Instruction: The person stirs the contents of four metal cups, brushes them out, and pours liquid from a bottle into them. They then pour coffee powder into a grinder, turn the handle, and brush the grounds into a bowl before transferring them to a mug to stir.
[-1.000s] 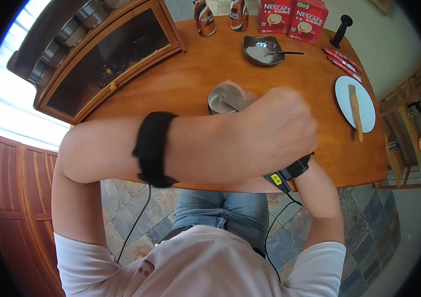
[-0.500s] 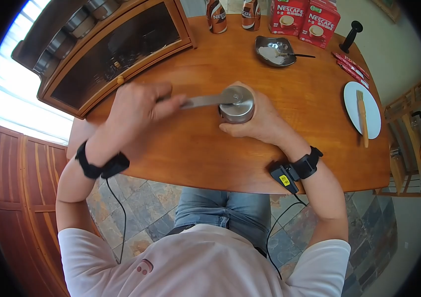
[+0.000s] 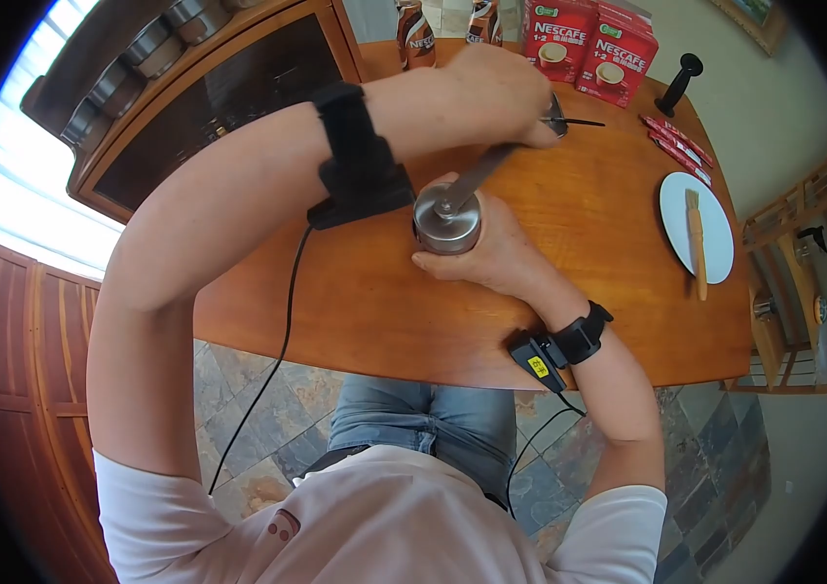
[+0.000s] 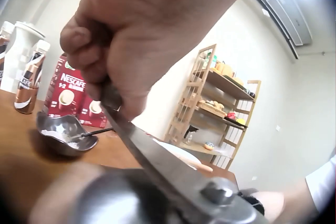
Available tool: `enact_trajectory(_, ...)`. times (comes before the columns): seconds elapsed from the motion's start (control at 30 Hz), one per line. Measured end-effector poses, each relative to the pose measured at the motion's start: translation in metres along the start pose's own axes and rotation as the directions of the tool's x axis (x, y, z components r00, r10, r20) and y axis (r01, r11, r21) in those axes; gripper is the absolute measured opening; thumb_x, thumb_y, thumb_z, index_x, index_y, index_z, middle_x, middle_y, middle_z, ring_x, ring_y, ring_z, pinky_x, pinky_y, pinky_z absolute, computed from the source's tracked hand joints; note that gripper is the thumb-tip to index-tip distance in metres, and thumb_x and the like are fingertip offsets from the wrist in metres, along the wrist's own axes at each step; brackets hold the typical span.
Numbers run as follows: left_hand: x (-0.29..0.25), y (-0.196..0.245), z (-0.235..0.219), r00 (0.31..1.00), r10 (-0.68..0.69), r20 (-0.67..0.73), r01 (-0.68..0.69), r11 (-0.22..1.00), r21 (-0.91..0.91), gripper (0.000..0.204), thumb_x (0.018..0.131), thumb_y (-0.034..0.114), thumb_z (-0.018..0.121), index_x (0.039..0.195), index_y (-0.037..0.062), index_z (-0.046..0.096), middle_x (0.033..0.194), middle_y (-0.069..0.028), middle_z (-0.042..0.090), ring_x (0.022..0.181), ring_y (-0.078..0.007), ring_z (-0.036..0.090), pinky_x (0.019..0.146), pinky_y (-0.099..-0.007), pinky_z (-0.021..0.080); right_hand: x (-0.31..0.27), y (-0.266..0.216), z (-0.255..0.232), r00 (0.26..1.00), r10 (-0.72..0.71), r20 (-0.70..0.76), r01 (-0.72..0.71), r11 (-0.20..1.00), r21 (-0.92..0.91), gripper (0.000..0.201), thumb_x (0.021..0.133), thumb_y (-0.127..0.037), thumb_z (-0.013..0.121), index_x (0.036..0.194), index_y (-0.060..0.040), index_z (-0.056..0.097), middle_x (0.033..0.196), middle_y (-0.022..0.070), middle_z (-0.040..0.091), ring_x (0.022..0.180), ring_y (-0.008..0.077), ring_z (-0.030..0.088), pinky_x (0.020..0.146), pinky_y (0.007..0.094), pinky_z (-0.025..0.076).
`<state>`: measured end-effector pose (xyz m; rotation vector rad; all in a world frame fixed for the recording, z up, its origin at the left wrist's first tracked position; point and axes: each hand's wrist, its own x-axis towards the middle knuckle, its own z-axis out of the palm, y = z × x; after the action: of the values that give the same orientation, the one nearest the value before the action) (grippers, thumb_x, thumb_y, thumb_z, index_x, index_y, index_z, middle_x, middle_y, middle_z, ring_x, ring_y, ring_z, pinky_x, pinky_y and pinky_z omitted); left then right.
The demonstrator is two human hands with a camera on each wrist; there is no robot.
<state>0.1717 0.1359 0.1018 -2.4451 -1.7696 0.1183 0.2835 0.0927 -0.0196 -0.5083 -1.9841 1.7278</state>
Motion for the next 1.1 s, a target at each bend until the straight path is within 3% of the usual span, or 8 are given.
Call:
enact_trajectory(0.17,-0.027,0.066,0.011,0.911,0.405,-0.071,-0.409,0.911,-0.046,0.037,0.083,0.044,0.068,0.087,0.0079,0.076,0.088,-0.008,0.073,0.084,-0.0275,0.07,0.071,-0.039,0.055,-0.005,-0.002,0.004,0.972,-0.176,-0.153,0.132,0.957,-0.26,0.047,0.069,-0.015,0.086,0.107,-0.007,0.058,0.092,0.0004,0.063,0.084,0.0094,0.059,0.078,0.0267,0.05)
enact_trajectory(0.27,-0.09,0.073,0.008,0.684,0.614,-0.395,-0.497,0.788,0.364,0.029,0.084,0.037,0.07,0.08,0.0083,0.069,0.075,-0.004,0.063,0.074,-0.0241,0.064,0.065,-0.0392,0.049,-0.004,0.0,0.004,0.993,-0.077,-0.095,0.066,0.991,-0.113,0.047,0.069,-0.016,0.086,0.107,-0.0072,0.058,0.092,0.0004,0.063,0.084,0.0094,0.058,0.077,0.0266,0.05)
enact_trajectory(0.37,-0.131,0.06,0.004,0.59,0.615,-0.523,-0.607,0.765,0.216,0.028,0.085,0.036,0.069,0.079,0.0085,0.064,0.069,-0.0016,0.057,0.066,-0.0214,0.06,0.058,-0.0357,0.046,-0.001,-0.001,0.002,0.995,-0.076,-0.066,0.07,0.993,-0.096,0.047,0.069,-0.016,0.086,0.107,-0.0074,0.058,0.092,0.0003,0.063,0.084,0.0095,0.058,0.077,0.0265,0.05)
enact_trajectory(0.43,-0.151,0.074,0.005,0.89,0.436,-0.135,-0.432,0.9,0.06,0.032,0.083,0.04,0.069,0.079,0.0092,0.061,0.066,-0.0021,0.054,0.062,-0.0198,0.059,0.052,-0.032,0.044,0.005,0.0,-0.001,0.995,-0.087,-0.04,0.083,0.993,-0.087,0.047,0.069,-0.016,0.086,0.107,-0.0075,0.058,0.092,0.0003,0.063,0.084,0.0095,0.058,0.076,0.0264,0.049)
enact_trajectory(0.53,-0.185,0.053,0.031,0.87,0.235,-0.434,-0.322,0.937,-0.138,0.032,0.082,0.039,0.071,0.07,0.0128,0.057,0.06,-0.0014,0.05,0.059,-0.0192,0.058,0.048,-0.0322,0.043,0.006,0.005,-0.003,0.995,-0.098,0.006,0.098,0.995,-0.019,0.046,0.07,-0.016,0.086,0.105,-0.0075,0.058,0.092,-0.0001,0.063,0.083,0.0095,0.058,0.076,0.0269,0.049)
enact_trajectory(0.63,-0.214,0.017,0.03,0.901,0.107,-0.42,-0.219,0.948,-0.23,0.032,0.084,0.038,0.071,0.068,0.013,0.06,0.058,-0.0043,0.053,0.056,-0.0229,0.059,0.047,-0.0351,0.045,0.004,0.002,-0.004,0.998,-0.049,0.032,0.048,0.998,0.043,0.044,0.071,-0.014,0.084,0.105,-0.0076,0.058,0.09,-0.0008,0.062,0.083,0.0085,0.057,0.076,0.027,0.049)
enact_trajectory(0.77,-0.206,-0.05,0.042,0.933,-0.308,-0.185,0.275,0.944,-0.184,0.047,0.088,0.05,0.065,0.069,0.0074,0.067,0.058,-0.0152,0.06,0.06,-0.0334,0.064,0.054,-0.0418,0.05,0.006,0.0,0.001,0.985,-0.169,0.022,0.171,0.977,-0.124,0.04,0.072,-0.01,0.081,0.104,-0.0075,0.057,0.087,-0.0008,0.061,0.076,0.0075,0.058,0.068,0.0252,0.049)
enact_trajectory(1.1,-0.035,-0.06,0.024,0.977,-0.2,-0.075,0.196,0.979,-0.057,0.06,0.088,0.063,0.056,0.08,0.0069,0.074,0.074,-0.0102,0.068,0.074,-0.0297,0.068,0.067,-0.0399,0.054,0.004,0.004,-0.002,1.0,-0.028,-0.003,0.027,0.997,-0.071,0.045,0.072,-0.01,0.081,0.109,-0.0066,0.056,0.091,0.0003,0.061,0.083,0.0083,0.059,0.074,0.0261,0.051)
